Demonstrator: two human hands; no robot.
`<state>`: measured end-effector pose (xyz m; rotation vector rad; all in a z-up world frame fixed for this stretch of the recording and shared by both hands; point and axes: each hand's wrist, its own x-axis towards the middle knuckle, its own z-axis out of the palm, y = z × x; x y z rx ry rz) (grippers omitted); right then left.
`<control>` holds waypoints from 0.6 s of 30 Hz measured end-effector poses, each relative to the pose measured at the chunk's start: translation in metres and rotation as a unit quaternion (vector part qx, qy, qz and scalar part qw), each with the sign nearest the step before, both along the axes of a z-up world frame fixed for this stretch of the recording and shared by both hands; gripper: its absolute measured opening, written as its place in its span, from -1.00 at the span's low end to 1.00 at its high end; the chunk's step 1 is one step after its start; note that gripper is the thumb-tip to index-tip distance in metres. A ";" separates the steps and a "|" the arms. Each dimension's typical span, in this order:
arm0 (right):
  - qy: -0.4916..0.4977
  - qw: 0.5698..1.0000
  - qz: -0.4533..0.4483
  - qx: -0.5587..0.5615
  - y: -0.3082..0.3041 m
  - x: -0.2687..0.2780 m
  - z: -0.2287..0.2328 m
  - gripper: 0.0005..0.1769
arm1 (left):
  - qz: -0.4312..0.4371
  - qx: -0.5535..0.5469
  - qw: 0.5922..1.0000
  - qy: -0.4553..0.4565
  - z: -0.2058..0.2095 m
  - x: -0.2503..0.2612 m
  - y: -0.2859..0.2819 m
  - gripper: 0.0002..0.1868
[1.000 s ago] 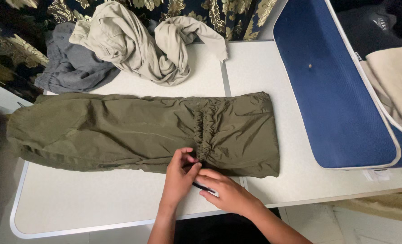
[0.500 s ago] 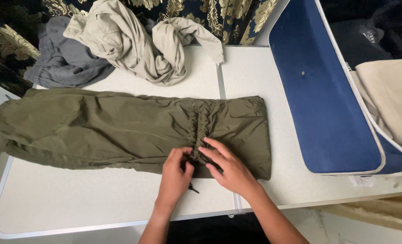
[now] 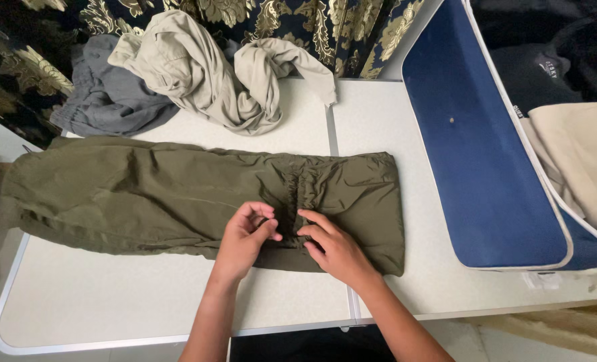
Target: The person folds a pair of green pants on a table, smoothing the fabric, aligning the legs, and folding it into a compact rectangle.
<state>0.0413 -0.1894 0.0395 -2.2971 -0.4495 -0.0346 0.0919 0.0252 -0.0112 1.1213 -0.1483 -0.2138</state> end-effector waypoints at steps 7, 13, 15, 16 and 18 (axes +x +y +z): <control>-0.102 0.994 -0.026 -0.007 0.000 0.000 -0.024 -0.74 | 0.001 0.269 0.947 -0.177 0.027 0.023 -0.044 -0.53; -0.126 0.990 -0.053 0.038 0.001 -0.005 -0.045 -0.75 | 0.073 0.344 0.898 -0.263 0.013 0.046 -0.054 -0.42; -0.130 0.989 -0.054 0.037 0.001 -0.006 -0.047 -0.75 | 0.040 0.359 0.896 -0.259 0.009 0.049 -0.057 -0.47; -0.132 0.989 -0.055 0.036 0.002 -0.005 -0.047 -0.74 | 0.014 0.372 0.899 -0.233 0.010 0.050 -0.058 -0.45; -0.133 0.989 -0.052 0.030 0.001 -0.005 -0.049 -0.74 | -0.037 0.395 0.901 -0.178 0.022 0.049 -0.059 -0.42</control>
